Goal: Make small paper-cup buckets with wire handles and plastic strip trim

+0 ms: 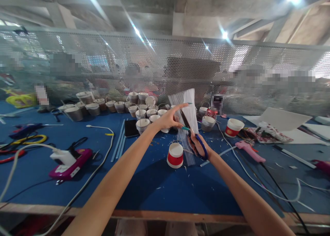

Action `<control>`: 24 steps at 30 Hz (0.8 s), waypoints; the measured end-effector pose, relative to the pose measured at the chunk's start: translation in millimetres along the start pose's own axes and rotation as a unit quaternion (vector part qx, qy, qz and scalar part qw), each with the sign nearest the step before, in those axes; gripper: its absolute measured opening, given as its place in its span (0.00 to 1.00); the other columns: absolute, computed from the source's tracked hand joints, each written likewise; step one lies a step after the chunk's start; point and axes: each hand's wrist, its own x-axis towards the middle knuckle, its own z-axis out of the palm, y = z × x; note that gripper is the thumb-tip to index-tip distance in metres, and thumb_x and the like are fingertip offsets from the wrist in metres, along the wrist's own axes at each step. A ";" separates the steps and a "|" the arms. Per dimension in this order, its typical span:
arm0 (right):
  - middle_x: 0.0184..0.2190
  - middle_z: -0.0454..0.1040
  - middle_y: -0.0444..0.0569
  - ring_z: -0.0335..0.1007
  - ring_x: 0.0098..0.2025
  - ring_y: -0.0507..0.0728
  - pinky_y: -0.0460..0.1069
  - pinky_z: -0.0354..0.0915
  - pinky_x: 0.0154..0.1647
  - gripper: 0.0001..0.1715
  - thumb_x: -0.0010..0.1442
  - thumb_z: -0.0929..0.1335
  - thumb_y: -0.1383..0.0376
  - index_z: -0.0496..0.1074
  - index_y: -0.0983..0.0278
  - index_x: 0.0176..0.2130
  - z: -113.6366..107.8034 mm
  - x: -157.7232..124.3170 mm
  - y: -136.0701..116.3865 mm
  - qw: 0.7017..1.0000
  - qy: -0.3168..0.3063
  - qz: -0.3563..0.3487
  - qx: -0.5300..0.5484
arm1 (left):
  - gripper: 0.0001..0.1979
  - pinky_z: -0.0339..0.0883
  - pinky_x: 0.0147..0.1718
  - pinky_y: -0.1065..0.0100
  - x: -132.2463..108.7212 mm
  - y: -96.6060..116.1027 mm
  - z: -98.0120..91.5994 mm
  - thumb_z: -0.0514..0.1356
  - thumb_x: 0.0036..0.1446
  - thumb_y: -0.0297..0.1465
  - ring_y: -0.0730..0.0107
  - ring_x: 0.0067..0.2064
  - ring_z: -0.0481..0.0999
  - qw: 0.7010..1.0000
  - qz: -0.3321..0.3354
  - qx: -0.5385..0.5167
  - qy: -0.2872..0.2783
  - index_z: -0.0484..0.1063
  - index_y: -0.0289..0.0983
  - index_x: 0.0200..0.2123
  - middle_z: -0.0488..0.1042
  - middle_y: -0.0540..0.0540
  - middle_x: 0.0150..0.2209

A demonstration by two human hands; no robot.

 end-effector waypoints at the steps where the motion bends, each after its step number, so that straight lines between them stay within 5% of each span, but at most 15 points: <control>1: 0.11 0.51 0.38 0.45 0.10 0.46 0.44 0.46 0.07 0.33 0.47 0.58 0.35 0.55 0.61 0.20 0.0 0.0 0.0 1.000 0.000 0.003 -0.001 | 0.43 0.67 0.22 0.73 0.0 0.3 0.2 0.67 0.40 0.29 0.84 0.25 0.68 1.000 0.000 0.001 -0.001 0.51 0.51 0.58 0.47 0.38 0.62; 24: 0.11 0.51 0.37 0.45 0.10 0.45 0.43 0.44 0.07 0.33 0.46 0.59 0.35 0.55 0.62 0.21 0.5 1.2 1.1 1.000 0.011 -0.006 0.021 | 0.47 0.66 0.22 0.74 1.8 -0.5 5.8 0.68 0.37 0.29 0.82 0.26 0.68 0.999 0.002 -0.032 -0.010 0.48 0.52 0.59 0.47 0.39 0.62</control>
